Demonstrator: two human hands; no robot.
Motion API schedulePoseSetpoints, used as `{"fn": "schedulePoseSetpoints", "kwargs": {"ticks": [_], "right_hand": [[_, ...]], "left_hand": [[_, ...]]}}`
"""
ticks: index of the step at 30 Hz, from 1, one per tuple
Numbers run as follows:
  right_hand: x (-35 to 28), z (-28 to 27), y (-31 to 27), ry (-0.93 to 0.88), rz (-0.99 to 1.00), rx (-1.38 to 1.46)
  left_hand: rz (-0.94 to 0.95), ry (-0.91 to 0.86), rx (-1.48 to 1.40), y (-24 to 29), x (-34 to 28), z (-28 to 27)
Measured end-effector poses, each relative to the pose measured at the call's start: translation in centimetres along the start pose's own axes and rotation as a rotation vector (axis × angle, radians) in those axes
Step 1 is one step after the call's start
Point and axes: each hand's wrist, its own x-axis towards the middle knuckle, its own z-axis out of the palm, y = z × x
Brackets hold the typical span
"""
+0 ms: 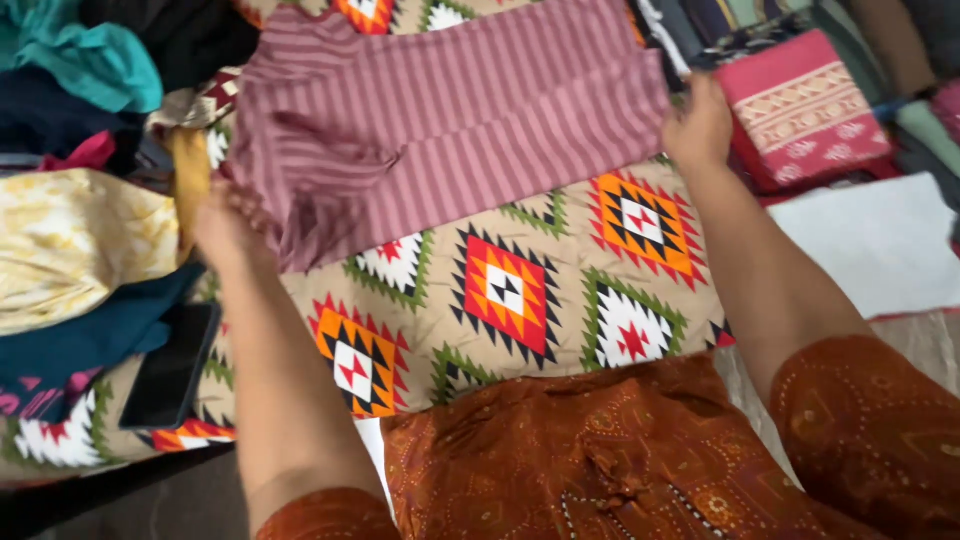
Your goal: Folding several shirts on a bed and organizing them into piles.
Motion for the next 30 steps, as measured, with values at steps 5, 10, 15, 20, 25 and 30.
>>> {"fn": "schedulePoseSetpoints", "kwargs": {"ticks": [5, 10, 15, 20, 25, 30], "right_hand": [[-6.3, 5.6, 8.7, -0.084, 0.292, -0.154], [-6.4, 8.9, 13.0, 0.088, 0.351, -0.182], [-3.3, 10.5, 13.6, -0.220, 1.005, 0.758], [-2.1, 7.4, 8.0, -0.234, 0.936, 0.706], [-1.9, 10.1, 13.3, -0.405, 0.934, 0.592], [-1.3, 9.0, 12.9, -0.245, 1.112, 0.578]], "left_hand": [[0.229, 0.371, 0.900, -2.4, -7.1, -1.8], [0.286, 0.451, 1.342, -3.7, -11.7, -2.1], [0.442, 0.436, 1.307, -4.4, -11.5, -2.1], [0.116, 0.272, 0.671, -2.5, -8.5, -3.0], [0.096, 0.228, 0.603, -2.5, -2.7, -7.5], [0.428, 0.115, 1.537, -3.5, 0.5, -12.4]]}}
